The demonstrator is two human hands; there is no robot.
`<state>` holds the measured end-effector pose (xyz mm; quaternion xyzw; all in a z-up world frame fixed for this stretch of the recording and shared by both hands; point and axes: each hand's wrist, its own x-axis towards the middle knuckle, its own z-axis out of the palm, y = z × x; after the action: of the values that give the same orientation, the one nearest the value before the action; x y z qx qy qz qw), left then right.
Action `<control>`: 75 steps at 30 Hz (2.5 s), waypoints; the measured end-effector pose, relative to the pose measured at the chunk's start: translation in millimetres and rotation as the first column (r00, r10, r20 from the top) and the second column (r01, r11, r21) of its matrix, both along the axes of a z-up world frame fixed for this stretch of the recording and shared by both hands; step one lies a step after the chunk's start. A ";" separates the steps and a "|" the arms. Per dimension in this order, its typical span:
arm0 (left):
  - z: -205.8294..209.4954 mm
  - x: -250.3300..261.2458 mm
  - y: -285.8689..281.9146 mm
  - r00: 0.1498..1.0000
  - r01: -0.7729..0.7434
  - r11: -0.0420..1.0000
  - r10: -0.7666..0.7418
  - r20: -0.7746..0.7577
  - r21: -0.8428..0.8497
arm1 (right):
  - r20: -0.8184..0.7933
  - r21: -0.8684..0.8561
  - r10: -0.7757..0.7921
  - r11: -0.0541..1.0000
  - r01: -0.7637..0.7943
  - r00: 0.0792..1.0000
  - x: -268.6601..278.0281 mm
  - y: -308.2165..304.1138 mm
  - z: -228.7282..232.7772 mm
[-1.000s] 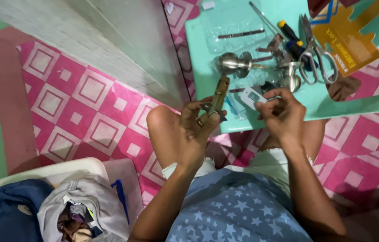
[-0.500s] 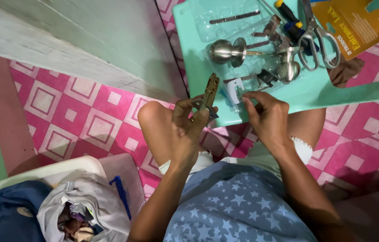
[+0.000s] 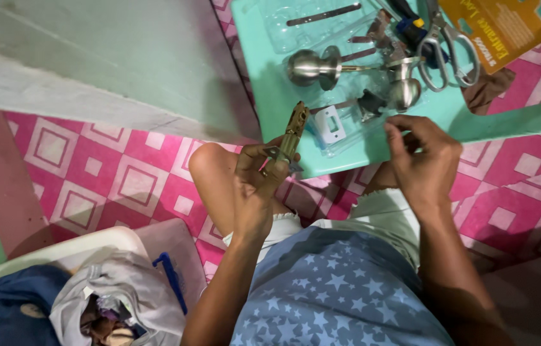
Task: The person assembles a door lock by connecting the handle, latch, and strike plate. They test the fit of the components against a door frame and consult the instruction card.
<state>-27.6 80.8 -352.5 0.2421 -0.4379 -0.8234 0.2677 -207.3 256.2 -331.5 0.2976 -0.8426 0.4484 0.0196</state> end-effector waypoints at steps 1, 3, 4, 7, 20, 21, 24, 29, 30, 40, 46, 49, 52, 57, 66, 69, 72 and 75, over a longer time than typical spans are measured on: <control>-1.2 -1.2 0.6 1.000 0.005 1.000 -0.006 -0.015 -0.004 | 0.001 0.013 -0.006 1.000 0.006 1.000 1.7 0.0 -1.0; -2.8 -3.0 1.1 0.999 0.015 1.000 -0.016 -0.044 -0.017 | -0.052 -0.001 -0.020 1.000 0.020 0.998 -1.5 0.8 -3.1; -3.3 -3.5 1.2 0.999 0.016 0.999 -0.017 -0.041 -0.029 | -0.106 -0.029 -0.029 0.999 0.026 0.994 -8.1 0.0 -4.9; -3.0 -3.5 1.6 0.999 0.020 0.998 -0.022 -0.029 -0.064 | -0.366 -0.034 -0.188 0.982 0.188 0.912 -40.0 1.8 -14.9; 3.1 -1.2 8.6 0.998 0.053 0.998 -0.054 -0.032 -0.023 | 0.158 -0.708 -0.409 0.588 0.391 0.899 -184.6 -7.0 -152.0; 3.6 -1.0 8.6 0.998 0.053 0.998 -0.054 -0.029 -0.027 | 0.026 -0.700 -0.449 0.630 0.337 0.893 -179.8 -8.7 -148.1; 3.4 -0.9 7.3 0.998 0.056 0.998 -0.056 -0.038 -0.012 | -0.227 -0.675 -0.456 0.710 0.199 0.860 -145.8 -15.2 -126.2; 1.5 -0.6 6.9 0.995 0.078 0.997 -0.079 -0.057 -0.012 | -0.338 -0.668 -0.426 0.737 0.105 0.839 -110.7 -17.3 -79.8; 1.3 -0.6 7.0 0.995 0.081 0.997 -0.081 -0.057 -0.009 | -0.390 -0.658 -0.439 0.748 0.088 0.809 -109.8 -18.7 -73.3; 3.1 -0.6 9.3 0.983 0.124 0.992 -0.125 -0.133 -0.015 | -0.456 -0.718 -0.378 0.691 -0.083 0.806 -103.6 -16.7 -42.8; 10.3 0.6 11.5 0.970 0.152 0.988 -0.145 -0.193 0.020 | -0.454 -0.741 -0.381 0.663 -0.104 0.805 -93.9 -21.6 -29.1; 12.7 -1.6 12.0 0.964 0.157 0.987 -0.147 -0.223 0.030 | -0.474 -0.745 -0.355 0.649 -0.153 0.806 -93.8 -21.7 -22.0; 13.6 -6.4 13.3 0.965 0.155 0.986 -0.137 -0.222 0.062 | -0.507 -0.745 -0.347 0.636 -0.199 0.789 -96.5 -22.4 -16.0; 19.0 -15.9 13.7 0.962 0.143 0.990 -0.139 -0.233 -0.002 | -0.496 -0.767 -0.329 0.600 -0.227 0.804 -99.4 -25.3 -6.2; 42.3 -25.0 11.4 0.950 0.162 0.977 -0.116 -0.291 0.137 | -0.505 -0.768 -0.334 0.594 -0.239 0.796 -93.9 -27.7 5.2; 45.1 -26.9 9.5 0.938 0.185 0.974 -0.136 -0.320 0.128 | -0.459 -0.797 -0.321 0.561 -0.224 0.828 -95.1 -27.1 6.4; 45.8 -28.5 7.8 0.927 0.194 0.973 -0.141 -0.347 0.122 | -0.484 -0.784 -0.312 0.570 -0.246 0.817 -95.4 -26.1 6.5; 46.0 -28.8 6.3 0.929 0.197 0.973 -0.145 -0.342 0.124 | -0.519 -0.766 -0.301 0.579 -0.280 0.800 -94.8 -26.6 5.8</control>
<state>-56.3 87.1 -306.5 0.0817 -0.3406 -0.9041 0.2447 -302.1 229.6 -325.7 0.3746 -0.4897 0.6646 0.4221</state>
